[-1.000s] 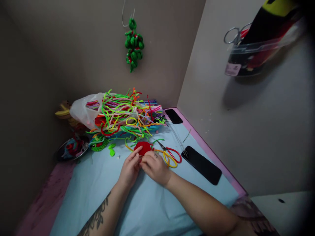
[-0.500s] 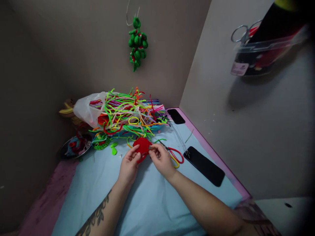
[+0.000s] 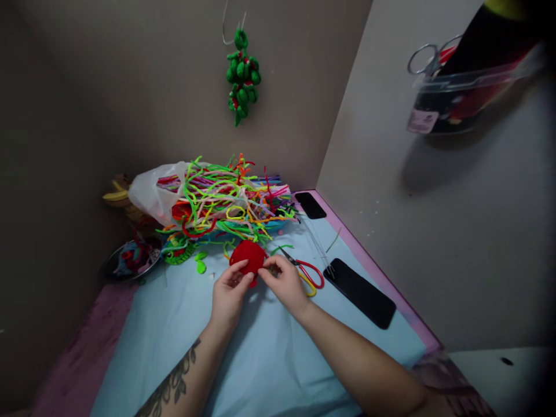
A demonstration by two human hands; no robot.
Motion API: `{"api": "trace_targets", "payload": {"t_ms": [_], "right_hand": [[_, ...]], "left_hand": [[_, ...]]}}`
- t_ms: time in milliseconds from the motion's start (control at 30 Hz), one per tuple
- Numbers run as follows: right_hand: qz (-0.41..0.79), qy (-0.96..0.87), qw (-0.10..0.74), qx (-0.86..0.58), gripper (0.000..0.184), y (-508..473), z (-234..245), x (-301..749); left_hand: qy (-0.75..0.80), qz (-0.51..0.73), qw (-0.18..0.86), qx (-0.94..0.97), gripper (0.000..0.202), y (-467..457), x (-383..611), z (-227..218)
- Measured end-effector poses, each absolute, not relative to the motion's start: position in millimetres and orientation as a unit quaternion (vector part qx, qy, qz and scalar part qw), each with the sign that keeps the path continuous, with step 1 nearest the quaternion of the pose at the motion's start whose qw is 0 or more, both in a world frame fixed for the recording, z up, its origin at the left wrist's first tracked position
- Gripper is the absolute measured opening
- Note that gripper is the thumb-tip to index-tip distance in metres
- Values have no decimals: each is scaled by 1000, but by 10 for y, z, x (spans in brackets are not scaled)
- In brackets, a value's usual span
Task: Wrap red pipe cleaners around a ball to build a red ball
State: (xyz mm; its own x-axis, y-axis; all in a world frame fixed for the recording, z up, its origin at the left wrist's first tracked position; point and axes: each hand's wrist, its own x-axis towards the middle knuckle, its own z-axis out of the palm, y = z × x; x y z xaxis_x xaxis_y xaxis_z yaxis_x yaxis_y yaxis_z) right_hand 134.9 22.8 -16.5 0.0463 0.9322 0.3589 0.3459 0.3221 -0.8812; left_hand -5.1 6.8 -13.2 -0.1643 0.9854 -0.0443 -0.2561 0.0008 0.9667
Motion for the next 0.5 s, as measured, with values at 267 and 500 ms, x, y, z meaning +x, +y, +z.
{"api": "trace_targets", "payload": {"t_ms": [267, 500], "right_hand": [[337, -566, 531, -533, 9, 303, -259, 1344], [439, -523, 516, -517, 13, 302, -337, 1349]], "left_hand": [[490, 588, 502, 403, 39, 66, -39, -177], [476, 579, 517, 413, 40, 75, -41, -180]]}}
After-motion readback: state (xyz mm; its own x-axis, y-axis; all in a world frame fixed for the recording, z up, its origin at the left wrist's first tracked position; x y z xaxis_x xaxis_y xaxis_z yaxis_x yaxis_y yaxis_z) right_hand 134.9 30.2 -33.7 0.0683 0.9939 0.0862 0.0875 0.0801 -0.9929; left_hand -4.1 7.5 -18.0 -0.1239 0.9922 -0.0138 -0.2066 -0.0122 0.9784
